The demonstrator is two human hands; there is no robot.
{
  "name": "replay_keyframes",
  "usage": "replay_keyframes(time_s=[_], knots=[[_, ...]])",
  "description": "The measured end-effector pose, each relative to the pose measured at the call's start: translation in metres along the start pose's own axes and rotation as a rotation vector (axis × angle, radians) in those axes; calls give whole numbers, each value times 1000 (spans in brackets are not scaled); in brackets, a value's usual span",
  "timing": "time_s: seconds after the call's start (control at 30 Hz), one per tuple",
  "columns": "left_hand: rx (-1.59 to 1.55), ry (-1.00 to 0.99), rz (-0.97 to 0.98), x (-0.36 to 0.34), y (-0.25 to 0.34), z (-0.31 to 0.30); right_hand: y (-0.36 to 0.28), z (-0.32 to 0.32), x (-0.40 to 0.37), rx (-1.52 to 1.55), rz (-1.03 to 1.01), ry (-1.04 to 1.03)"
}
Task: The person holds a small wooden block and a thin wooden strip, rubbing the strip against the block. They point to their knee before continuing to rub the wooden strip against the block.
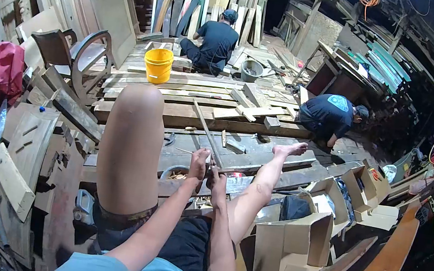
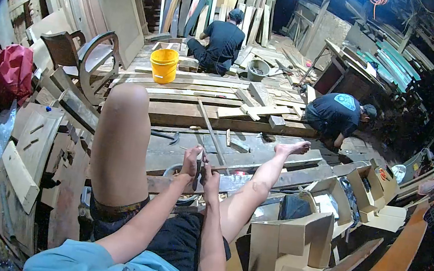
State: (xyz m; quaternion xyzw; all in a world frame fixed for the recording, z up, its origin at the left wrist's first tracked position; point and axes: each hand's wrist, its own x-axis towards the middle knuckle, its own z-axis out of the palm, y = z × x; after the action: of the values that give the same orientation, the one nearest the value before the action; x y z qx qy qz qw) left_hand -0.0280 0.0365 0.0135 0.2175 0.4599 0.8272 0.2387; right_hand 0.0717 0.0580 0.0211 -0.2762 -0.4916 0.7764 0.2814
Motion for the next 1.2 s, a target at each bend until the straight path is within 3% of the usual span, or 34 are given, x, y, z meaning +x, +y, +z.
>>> replay_keyframes(time_s=[0.07, 0.23, 0.47, 0.57, 0.67, 0.7, 0.8, 0.87, 0.93, 1.0, 1.13, 1.2], knots=[[29, 11, 42, -2, 7, 3, -2, 1, -2, 17, 2, -14], [-27, 3, -97, -7, 15, 6, 1, 0, 0, 30, -16, -15], [-10, -52, -10, -8, 14, 5, 6, -6, 0, -40, -39, 15], [56, -38, 1, -6, 15, 5, -1, 10, -1, 10, -43, 178], [95, -3, 84, -4, 13, 6, 8, -7, 6, -127, -25, 13], [106, 6, 115, -4, 11, 7, 12, -10, 9, -234, 29, 54], [107, 18, 104, -4, 11, 5, 6, -6, 5, -48, 18, -4], [134, 19, 109, 1, 5, 1, 1, 8, 0, 89, -11, 138], [160, 16, 106, -3, 5, 1, 11, -3, 6, 62, -45, 119], [130, 3, 47, -6, 15, 6, 15, -13, 12, -271, 90, 42], [112, -28, 50, -2, 7, -3, -2, 7, -2, 146, -15, 64], [72, -37, 83, -2, 3, -2, 1, -1, -1, -86, -51, 4]])
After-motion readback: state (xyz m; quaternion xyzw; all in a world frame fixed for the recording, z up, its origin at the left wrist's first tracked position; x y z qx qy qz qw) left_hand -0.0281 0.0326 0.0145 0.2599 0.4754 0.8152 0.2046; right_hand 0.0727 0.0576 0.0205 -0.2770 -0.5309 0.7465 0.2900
